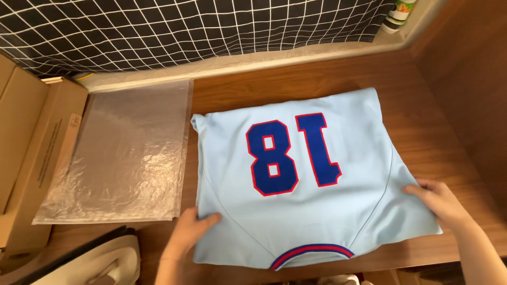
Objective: The person folds a light blue baseball jersey on a wooden table, places it into a clear plastic bag, and then puts the bag into a cardboard box. The person then retrieves a white shirt from a clothes rack and lays it flat on the table.
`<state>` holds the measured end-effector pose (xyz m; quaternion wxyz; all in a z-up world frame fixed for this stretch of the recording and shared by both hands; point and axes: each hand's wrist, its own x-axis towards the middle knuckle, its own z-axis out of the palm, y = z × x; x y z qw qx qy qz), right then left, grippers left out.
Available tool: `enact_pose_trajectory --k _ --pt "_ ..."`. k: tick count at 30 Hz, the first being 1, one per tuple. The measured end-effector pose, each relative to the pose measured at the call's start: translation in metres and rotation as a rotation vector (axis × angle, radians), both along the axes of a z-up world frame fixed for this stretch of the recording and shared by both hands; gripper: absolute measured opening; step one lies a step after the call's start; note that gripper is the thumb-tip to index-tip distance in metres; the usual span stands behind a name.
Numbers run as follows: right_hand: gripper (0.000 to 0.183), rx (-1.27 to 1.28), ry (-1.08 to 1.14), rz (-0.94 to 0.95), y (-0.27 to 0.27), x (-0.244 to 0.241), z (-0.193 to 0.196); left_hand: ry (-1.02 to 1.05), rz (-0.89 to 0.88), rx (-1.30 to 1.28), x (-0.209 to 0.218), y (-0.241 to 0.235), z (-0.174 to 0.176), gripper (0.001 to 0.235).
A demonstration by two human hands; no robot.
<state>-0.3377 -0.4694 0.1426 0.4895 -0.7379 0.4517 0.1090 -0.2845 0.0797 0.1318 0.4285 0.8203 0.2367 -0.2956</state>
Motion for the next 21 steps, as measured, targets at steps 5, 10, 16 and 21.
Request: enact_pose_trajectory --k 5,10,16,21 --pt "0.036 -0.472 -0.052 0.327 -0.036 -0.006 -0.076 -0.225 -0.129 0.27 -0.011 -0.007 -0.052 0.05" --pt "0.079 -1.178 -0.373 0.425 0.0 0.019 -0.114 -0.679 -0.269 0.879 0.002 -0.044 -0.069 0.12" --pt "0.061 -1.122 -1.066 0.585 0.15 0.116 -0.076 -1.156 -0.432 0.564 0.071 -0.145 -0.068 0.086" --pt "0.052 -1.134 -0.776 0.854 0.138 0.154 -0.116 -1.089 -0.425 0.672 0.114 -0.15 -0.122 0.066"
